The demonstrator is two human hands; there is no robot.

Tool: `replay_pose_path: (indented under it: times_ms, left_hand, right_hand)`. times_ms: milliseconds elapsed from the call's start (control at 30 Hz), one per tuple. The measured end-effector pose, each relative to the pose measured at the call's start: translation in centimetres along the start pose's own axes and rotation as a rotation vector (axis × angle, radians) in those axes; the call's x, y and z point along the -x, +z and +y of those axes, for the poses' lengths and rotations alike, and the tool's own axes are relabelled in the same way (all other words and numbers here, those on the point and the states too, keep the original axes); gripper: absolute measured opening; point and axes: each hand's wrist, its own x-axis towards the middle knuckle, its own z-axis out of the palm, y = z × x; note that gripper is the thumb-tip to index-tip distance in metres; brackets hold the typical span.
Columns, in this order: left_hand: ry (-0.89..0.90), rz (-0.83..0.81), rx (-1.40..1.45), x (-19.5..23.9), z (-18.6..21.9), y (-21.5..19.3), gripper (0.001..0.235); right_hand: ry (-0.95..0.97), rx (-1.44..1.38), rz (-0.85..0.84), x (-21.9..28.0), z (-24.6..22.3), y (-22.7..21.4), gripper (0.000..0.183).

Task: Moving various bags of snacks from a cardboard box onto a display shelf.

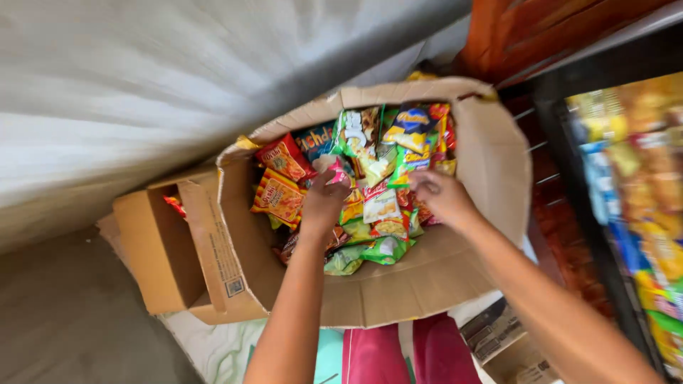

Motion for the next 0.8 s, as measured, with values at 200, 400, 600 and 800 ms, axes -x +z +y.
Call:
replay_pose_path:
  times_ms: [200, 400, 600, 800]
  left_hand:
    - [-0.226, 0.046, 0.489, -9.9, -8.5, 2.8, 0.054]
    - [-0.199, 0.106, 0.660, -18.8, -13.8, 5.5, 0.055]
    - [-0.028, 0.317, 0.686, -19.1, -10.9, 5.5, 0.051]
    - [-0.101, 0.124, 0.678, -13.8, -5.3, 3.6, 0.052]
  right_hand:
    - [0.081, -0.243, -0.044, -12.5, 3.1, 4.2, 0.045]
    - [0.094, -0.219, -0.016, -18.2, 3.0, 8.1, 0.062]
    - [0.189, -0.337, -0.019, -15.4, 1.6, 8.6, 0.048]
    - [0.110, -0.205, 0.148, -11.2, 0.7, 5.6, 0.030]
